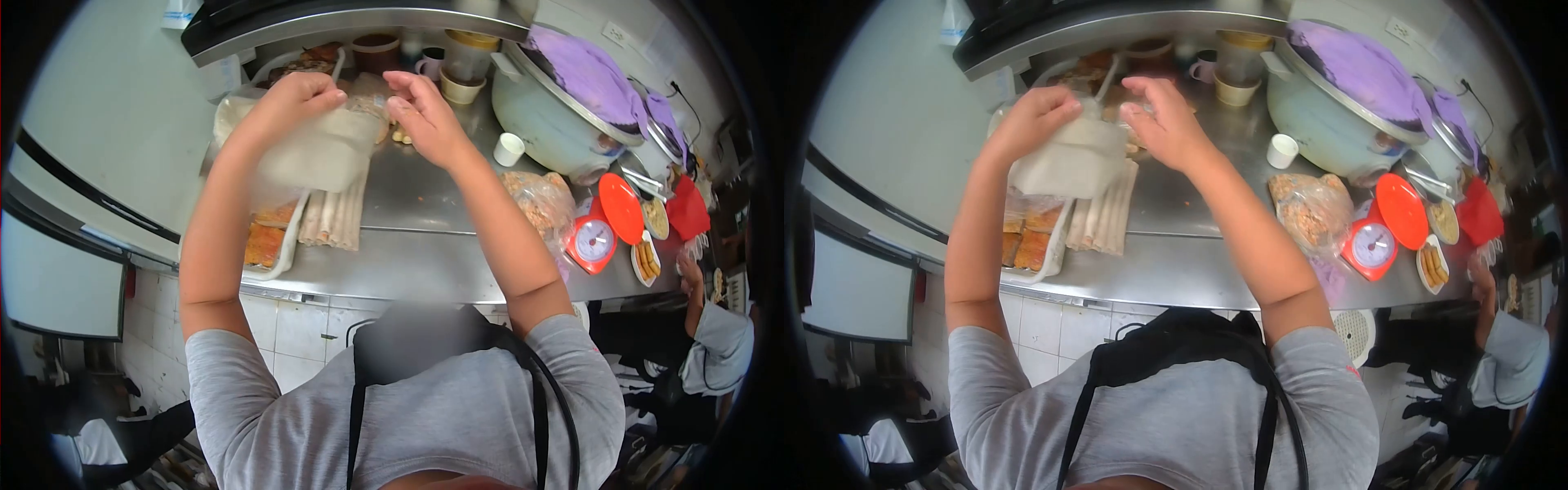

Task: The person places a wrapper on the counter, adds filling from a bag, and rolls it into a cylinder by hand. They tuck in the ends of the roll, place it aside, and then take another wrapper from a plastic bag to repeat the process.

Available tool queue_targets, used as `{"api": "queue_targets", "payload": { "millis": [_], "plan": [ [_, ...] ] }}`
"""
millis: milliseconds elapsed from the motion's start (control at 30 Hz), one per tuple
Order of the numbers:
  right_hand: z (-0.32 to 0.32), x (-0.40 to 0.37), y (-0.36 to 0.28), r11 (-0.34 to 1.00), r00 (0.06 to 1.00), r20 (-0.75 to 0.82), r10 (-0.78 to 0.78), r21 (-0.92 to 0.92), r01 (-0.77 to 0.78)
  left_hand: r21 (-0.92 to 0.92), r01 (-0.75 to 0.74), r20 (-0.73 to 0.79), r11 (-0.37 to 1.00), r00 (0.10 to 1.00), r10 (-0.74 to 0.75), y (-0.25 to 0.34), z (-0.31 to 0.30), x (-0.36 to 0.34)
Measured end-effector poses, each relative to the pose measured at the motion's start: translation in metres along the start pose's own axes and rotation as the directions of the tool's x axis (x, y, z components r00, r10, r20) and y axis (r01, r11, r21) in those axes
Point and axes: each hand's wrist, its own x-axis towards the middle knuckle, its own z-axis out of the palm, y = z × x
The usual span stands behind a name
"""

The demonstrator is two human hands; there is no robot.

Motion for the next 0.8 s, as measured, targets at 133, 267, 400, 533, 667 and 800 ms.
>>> {"api": "queue_targets", "payload": {
  "millis": [133,267,400,533,667,800],
  "plan": [
    [-0.036,-0.027,0.007,0.991,0.949,0.296,0.113,0.041,-0.131,-0.026,-0.049,0.182,0.998,0.982,0.053,0.037,0.03,0.009],
    [-0.071,-0.062,0.012,0.932,0.809,0.502,0.307,0.013,-0.361,-0.081,-0.107,0.15,0.991,0.982,0.118,0.072,0.059,0.012],
    [-0.102,-0.099,0.02,0.864,0.807,0.439,0.395,0.122,-0.489,-0.051,-0.041,0.137,0.998,0.989,0.048,0.089,0.08,0.019],
    [-0.132,-0.116,0.016,0.808,0.853,0.278,0.441,0.29,-0.512,-0.043,-0.09,0.152,0.995,0.984,0.095,0.099,0.095,0.023],
    [-0.153,-0.122,-0.007,0.827,0.867,0.1,0.488,0.263,-0.496,0.025,-0.131,0.087,0.991,0.988,0.129,0.106,0.109,0.027],
    [-0.157,-0.134,0.016,0.915,0.91,0.154,0.384,0.072,-0.398,-0.096,0.014,0.117,0.995,0.993,-0.003,0.118,0.114,0.03]
  ]
}}
